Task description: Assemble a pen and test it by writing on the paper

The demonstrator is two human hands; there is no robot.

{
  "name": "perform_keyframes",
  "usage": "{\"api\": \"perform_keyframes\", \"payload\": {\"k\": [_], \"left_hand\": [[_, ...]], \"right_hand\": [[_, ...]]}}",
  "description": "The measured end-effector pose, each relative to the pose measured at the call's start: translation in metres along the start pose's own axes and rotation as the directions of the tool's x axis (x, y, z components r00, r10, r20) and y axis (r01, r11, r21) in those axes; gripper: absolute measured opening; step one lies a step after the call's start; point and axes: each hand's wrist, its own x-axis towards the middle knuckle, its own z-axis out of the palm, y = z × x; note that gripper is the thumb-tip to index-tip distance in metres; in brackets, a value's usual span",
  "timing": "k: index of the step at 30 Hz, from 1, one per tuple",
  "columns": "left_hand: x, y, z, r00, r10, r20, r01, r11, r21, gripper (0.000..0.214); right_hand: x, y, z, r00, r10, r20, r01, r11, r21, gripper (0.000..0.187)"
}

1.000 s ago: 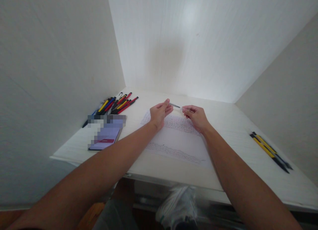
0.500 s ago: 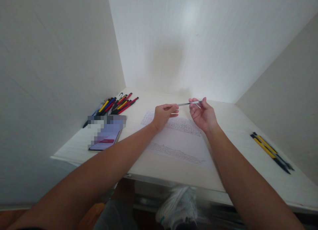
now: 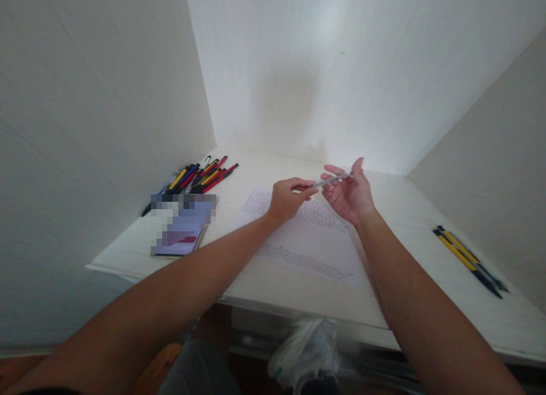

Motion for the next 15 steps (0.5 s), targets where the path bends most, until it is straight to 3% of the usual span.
{"api": "perform_keyframes", "payload": {"k": [4,6,8,10,13,15], "left_hand": [[0.005,-0.006,-0.011,0.966,0.150,0.210,-0.202,0.946,0.252,0.020],[0.012,-0.009,-0.023,0.928,0.170,0.332,-0.329,0.790,0.517,0.040],[0.021,-0.009,-0.036,0.917,0.046,0.396,-0.354,0.553,0.754,0.048],[0.028,-0.007,-0.048,0.888,-0.165,0.429,-0.345,0.379,0.859,0.046],[0.030,0.000,-0.056,0.791,-0.411,0.453,-0.354,0.295,0.887,0.057],[0.028,0.003,-0.055,0.763,-0.469,0.445,-0.355,0.271,0.895,0.065]], "right_hand": [[-0.003,0.008,0.013,0.986,0.164,0.030,-0.162,0.984,-0.074,0.035],[-0.002,0.009,0.011,0.982,0.185,-0.042,-0.187,0.982,-0.039,0.035],[-0.001,0.009,0.006,0.973,0.198,-0.119,-0.200,0.980,-0.003,0.039],[0.000,0.010,0.000,0.963,0.232,-0.136,-0.236,0.972,-0.012,0.044],[0.001,0.014,-0.003,0.957,0.258,-0.132,-0.276,0.950,-0.143,0.046],[-0.001,0.015,-0.001,0.963,0.219,-0.156,-0.252,0.940,-0.232,0.040]]}}
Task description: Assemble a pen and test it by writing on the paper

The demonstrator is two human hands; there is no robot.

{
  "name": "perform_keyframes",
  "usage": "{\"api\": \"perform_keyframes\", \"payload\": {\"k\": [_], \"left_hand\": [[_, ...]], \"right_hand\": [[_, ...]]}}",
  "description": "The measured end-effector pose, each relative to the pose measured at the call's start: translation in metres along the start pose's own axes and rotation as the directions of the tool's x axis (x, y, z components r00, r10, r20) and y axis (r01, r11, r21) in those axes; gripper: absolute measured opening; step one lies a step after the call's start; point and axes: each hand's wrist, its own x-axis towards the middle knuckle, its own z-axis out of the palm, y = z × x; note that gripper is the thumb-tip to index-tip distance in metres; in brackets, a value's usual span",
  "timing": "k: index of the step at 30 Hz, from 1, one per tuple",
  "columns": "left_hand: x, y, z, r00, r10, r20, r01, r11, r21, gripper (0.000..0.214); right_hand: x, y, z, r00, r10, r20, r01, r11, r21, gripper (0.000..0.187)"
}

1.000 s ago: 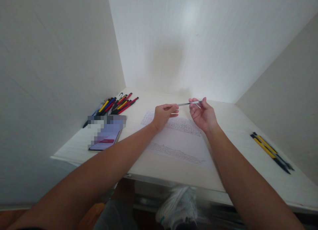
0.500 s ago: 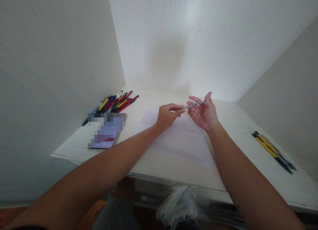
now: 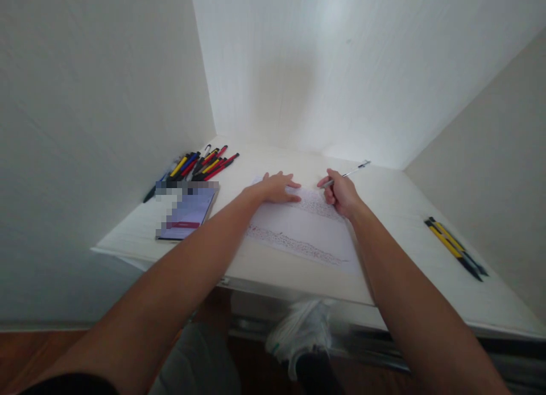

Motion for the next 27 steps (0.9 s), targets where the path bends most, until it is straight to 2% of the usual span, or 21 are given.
{"api": "perform_keyframes", "payload": {"k": [4,8,12,16,18,23,25,27], "left_hand": [[0.003,0.010,0.005,1.000,-0.030,-0.001,0.030,0.999,0.035,0.071],[0.007,0.009,0.006,0.999,0.003,-0.033,-0.001,0.997,0.072,0.057],[0.007,0.002,0.004,0.998,0.046,-0.044,-0.042,0.996,0.085,0.053],[0.007,0.007,0.011,0.997,0.040,-0.060,-0.036,0.997,0.062,0.066],[0.008,0.011,0.015,0.997,0.028,-0.069,-0.024,0.998,0.050,0.069],[0.010,0.014,0.017,0.995,0.021,-0.100,-0.017,0.999,0.042,0.067],[0.010,0.013,0.015,0.992,0.027,-0.125,-0.020,0.998,0.051,0.065],[0.009,0.011,0.015,0.989,0.040,-0.142,-0.031,0.998,0.063,0.063]], "right_hand": [[-0.017,-0.006,0.009,0.998,-0.053,0.021,0.054,0.997,-0.062,0.018],[-0.043,0.003,0.011,0.990,-0.067,0.123,0.081,0.990,-0.117,0.019],[-0.055,0.024,-0.006,0.986,-0.136,0.096,0.151,0.974,-0.168,0.020],[-0.053,0.021,-0.020,0.980,-0.183,0.081,0.197,0.954,-0.228,0.017],[-0.054,0.012,-0.013,0.976,-0.193,0.104,0.213,0.946,-0.245,0.016],[-0.063,0.005,0.025,0.945,-0.187,0.268,0.251,0.941,-0.227,0.017],[-0.064,0.012,0.034,0.944,-0.189,0.270,0.256,0.936,-0.240,0.017],[-0.063,0.021,0.037,0.955,-0.201,0.218,0.257,0.927,-0.273,0.015]]}}
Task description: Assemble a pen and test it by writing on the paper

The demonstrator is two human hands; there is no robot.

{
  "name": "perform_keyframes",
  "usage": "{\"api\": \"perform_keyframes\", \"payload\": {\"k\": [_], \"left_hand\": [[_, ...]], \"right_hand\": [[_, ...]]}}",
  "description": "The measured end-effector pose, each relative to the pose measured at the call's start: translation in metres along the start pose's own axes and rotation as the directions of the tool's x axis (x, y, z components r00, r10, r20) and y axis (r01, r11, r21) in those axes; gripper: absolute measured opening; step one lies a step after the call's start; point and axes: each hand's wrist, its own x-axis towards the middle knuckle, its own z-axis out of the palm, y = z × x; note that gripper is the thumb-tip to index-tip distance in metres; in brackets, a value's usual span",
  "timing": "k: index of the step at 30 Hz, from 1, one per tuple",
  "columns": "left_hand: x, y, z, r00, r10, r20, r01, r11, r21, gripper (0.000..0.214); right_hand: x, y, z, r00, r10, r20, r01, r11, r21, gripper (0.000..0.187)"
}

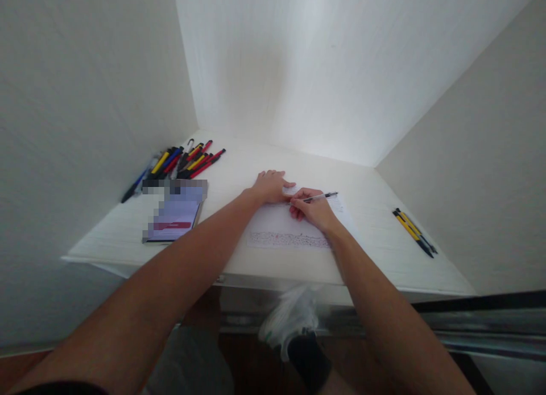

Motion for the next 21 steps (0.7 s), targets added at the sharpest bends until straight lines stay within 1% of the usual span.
{"api": "perform_keyframes", "payload": {"k": [3,8,14,21], "left_hand": [[0.001,-0.001,0.000,1.000,0.026,-0.010,-0.026,1.000,0.012,0.063],[0.008,-0.002,0.003,0.998,0.059,-0.013,-0.059,0.998,0.018,0.061],[0.013,-0.004,0.004,0.996,0.085,-0.004,-0.085,0.996,0.027,0.064],[0.015,-0.006,0.009,0.997,0.081,-0.016,-0.081,0.996,0.027,0.063]], "right_hand": [[-0.001,0.008,0.000,0.998,0.013,-0.069,-0.018,0.997,-0.072,0.013],[-0.005,0.005,-0.005,0.993,0.033,-0.114,-0.057,0.976,-0.210,0.015],[-0.005,0.007,-0.008,0.994,-0.001,-0.107,-0.023,0.975,-0.219,0.020],[-0.004,0.011,-0.007,0.995,-0.026,-0.098,0.005,0.977,-0.213,0.023]]}}
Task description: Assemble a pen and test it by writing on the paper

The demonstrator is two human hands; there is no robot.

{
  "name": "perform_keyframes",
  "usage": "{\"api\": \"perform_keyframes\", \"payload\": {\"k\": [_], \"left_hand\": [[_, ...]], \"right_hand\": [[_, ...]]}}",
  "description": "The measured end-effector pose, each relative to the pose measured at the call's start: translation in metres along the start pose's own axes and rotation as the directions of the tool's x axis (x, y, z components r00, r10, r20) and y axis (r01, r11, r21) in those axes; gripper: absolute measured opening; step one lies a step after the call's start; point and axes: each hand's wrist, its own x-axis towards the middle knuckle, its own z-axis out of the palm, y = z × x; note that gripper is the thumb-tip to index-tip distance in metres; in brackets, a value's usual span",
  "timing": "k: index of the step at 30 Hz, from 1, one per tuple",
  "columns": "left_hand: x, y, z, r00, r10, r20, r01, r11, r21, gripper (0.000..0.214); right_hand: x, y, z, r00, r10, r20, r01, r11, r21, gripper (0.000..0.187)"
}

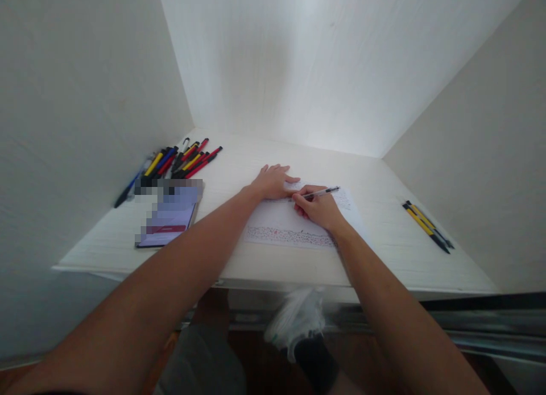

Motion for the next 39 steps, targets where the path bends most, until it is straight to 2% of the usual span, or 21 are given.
{"api": "perform_keyframes", "payload": {"k": [12,20,39], "left_hand": [[0.0033,-0.0041,0.0041,1.000,-0.014,0.020,0.015,1.000,-0.013,0.063],[0.0047,-0.0062,0.0072,1.000,-0.003,-0.006,0.003,1.000,-0.007,0.066],[0.0025,-0.0018,0.0011,0.999,-0.021,0.031,0.021,1.000,-0.015,0.067]], "right_hand": [[0.0010,0.0015,-0.0013,0.998,-0.026,0.054,0.027,0.999,-0.018,0.026],[-0.0004,-0.0013,-0.0020,0.998,-0.006,0.055,0.006,1.000,0.007,0.024],[-0.0008,-0.0053,-0.0017,0.999,-0.033,0.012,0.033,0.998,-0.048,0.026]]}}
